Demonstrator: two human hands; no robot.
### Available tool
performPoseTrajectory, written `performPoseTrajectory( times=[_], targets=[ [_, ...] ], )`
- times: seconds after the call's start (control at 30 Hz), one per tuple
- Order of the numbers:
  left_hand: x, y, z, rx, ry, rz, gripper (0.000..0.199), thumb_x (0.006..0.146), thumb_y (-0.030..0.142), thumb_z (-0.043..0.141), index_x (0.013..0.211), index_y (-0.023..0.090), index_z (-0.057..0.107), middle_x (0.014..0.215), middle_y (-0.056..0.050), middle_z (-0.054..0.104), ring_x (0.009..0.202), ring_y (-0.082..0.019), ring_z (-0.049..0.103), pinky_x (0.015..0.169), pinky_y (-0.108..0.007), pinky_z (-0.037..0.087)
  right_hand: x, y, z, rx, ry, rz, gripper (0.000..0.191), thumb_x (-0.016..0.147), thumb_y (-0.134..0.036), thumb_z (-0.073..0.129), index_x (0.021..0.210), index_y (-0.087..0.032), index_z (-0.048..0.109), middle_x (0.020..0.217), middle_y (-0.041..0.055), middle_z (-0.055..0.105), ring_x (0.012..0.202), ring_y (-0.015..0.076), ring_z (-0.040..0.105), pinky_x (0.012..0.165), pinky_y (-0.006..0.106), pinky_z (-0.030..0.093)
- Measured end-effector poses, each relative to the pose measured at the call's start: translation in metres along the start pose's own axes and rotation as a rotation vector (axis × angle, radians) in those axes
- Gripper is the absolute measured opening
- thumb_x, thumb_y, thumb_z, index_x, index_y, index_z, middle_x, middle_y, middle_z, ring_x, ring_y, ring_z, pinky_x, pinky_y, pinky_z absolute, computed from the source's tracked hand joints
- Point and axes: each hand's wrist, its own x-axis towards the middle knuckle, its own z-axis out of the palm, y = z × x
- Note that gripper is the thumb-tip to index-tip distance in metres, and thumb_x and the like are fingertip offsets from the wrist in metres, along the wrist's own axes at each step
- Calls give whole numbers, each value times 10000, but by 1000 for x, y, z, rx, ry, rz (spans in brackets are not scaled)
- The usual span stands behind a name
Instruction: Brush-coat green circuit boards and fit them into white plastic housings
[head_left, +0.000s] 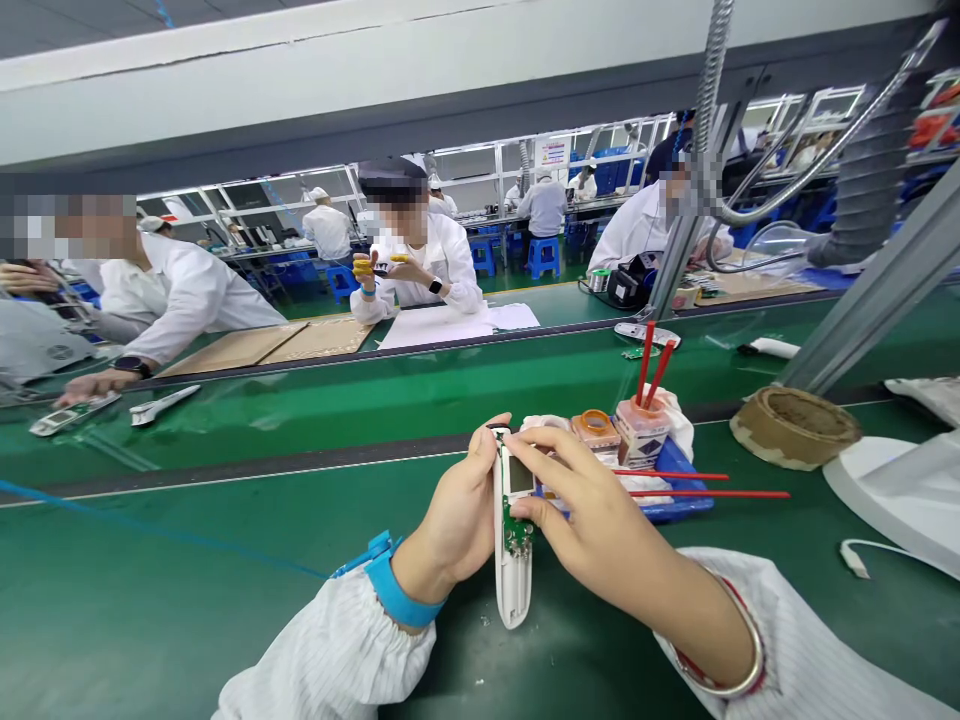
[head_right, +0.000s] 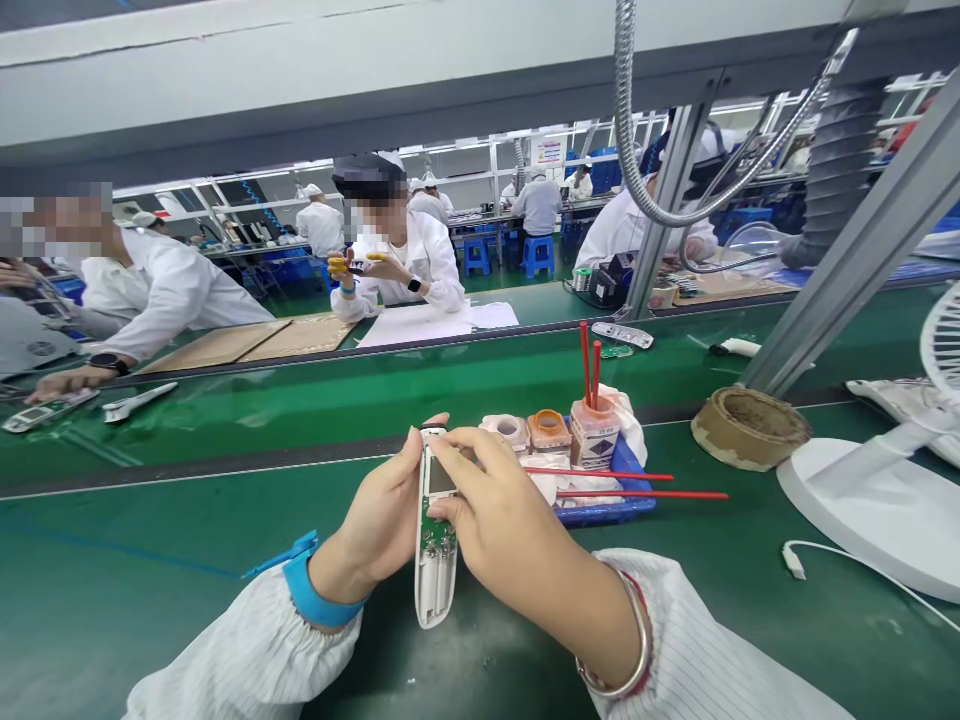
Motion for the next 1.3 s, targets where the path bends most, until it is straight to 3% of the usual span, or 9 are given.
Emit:
performPoseTrajectory(
  times=[0.37,0.53,0.67,0.8,1.03,1.17,1.3],
  targets=[
    [-1,-1,-1,4,-50,34,291,903,375,425,1133,211,496,916,-52,617,690,-123,602,517,-197,448,0,-1,-1,-219,68,-79,400,824,-85,539,1221,-113,505,1149,100,536,1016,257,424,919,443,394],
    [-1,-4,-3,-41,-62,43,304,893,379,448,1142,215,509,879,-22,609,541,-55,515,485,-172,419,-1,-1,2,-281,114,-116,388,821,-62,536,1208,-78,510,1141,121,540,1009,262,432,894,437,405],
    [-2,-2,0,-54,-41,16,277,902,367,431,1111,204,509,801,-11,596,531,-67,514,489,-185,432,-2,0,2,-311,99,-135,390,825,-64,532,1214,-65,507,1150,127,532,999,259,438,907,444,403],
    [-2,-1,3,-41,-20,-6,271,914,358,401,1106,191,492,856,-41,610,604,-101,566,503,-197,451,-1,0,-1,-311,37,-134,384,819,-72,536,1202,-65,513,1158,127,527,991,260,442,913,458,403],
    [-2,0,1,-17,-7,12,286,913,356,408,1142,201,477,841,-27,604,525,-74,521,465,-190,422,-3,-1,5,-349,87,-147,378,835,-99,534,1210,-59,508,1139,140,541,971,263,454,863,457,429],
    [-3,-3,2,33,56,83,309,911,354,421,1170,192,470,854,-28,606,610,-85,560,466,-173,409,-4,0,10,-352,108,-120,371,836,-121,547,1201,-72,513,1129,138,548,971,265,464,894,481,415],
    [-6,-5,5,162,151,174,385,893,370,464,1254,253,399,874,-5,617,764,-104,603,593,-180,453,-1,1,10,-328,114,-126,367,837,-134,554,1199,-100,499,1141,131,559,992,265,476,904,489,418]
  ],
)
